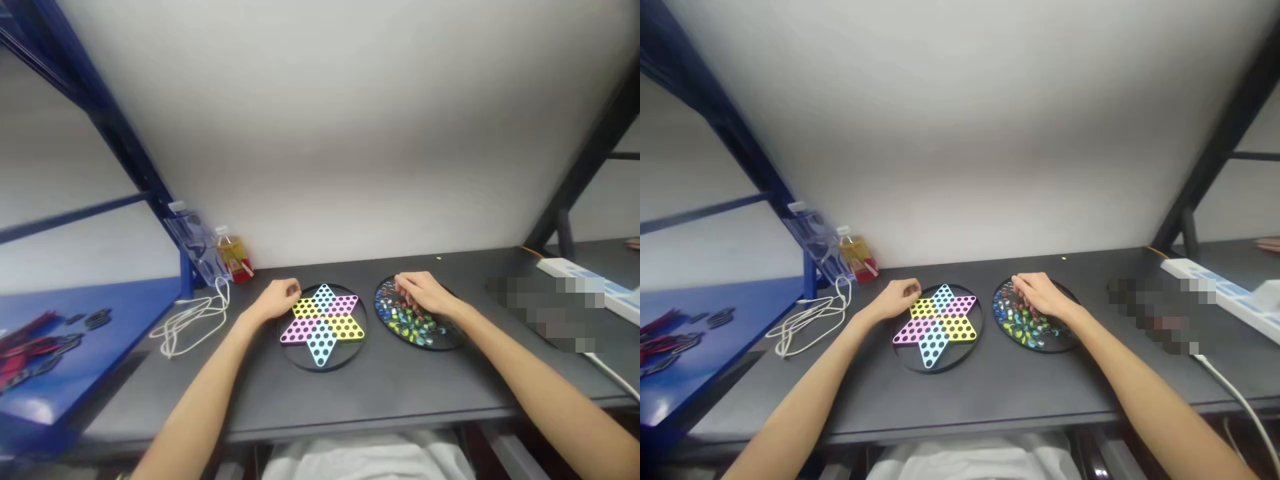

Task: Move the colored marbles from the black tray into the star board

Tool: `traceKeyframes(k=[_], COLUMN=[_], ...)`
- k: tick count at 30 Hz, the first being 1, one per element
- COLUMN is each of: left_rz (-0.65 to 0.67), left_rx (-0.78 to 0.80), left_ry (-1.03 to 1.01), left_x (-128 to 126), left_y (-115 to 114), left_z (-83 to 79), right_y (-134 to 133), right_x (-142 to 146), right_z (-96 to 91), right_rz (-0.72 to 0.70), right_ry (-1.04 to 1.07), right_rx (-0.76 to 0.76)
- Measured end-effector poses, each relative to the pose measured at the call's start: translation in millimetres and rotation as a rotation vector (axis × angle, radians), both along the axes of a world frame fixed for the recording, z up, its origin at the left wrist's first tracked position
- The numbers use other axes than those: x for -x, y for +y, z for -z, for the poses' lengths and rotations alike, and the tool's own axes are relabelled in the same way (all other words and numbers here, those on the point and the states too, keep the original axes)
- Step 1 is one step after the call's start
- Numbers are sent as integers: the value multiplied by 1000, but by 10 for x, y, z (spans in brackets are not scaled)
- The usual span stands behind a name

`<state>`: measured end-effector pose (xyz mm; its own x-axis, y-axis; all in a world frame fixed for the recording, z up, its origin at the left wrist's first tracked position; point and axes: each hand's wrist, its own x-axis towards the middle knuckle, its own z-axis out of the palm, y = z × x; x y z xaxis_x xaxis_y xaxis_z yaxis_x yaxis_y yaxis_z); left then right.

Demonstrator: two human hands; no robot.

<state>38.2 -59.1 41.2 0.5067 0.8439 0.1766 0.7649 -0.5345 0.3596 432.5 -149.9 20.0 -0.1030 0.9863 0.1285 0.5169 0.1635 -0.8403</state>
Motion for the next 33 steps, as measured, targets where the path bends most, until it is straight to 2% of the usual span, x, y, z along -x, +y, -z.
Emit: traceKeyframes(k=[12, 18, 25, 30, 33], left_rz=[-1, 16, 13, 17, 25], left_rx=[-1, -8, -18, -14, -15], left_ry=[-11, 4, 2, 1, 7], left_x=[5, 17, 32, 28, 18], left_y=[2, -10, 10, 15, 0], left_z=[4, -10, 13, 17, 4], right_y=[-16, -6, 21, 92, 138], right_x=[7, 6, 12, -52, -79], right_z=[-40, -31, 19, 38, 69], right_rz=[-26, -38, -88, 5, -36], right_ry=[-41, -142, -104, -232, -288], right_rx=[-32, -96, 6, -175, -251])
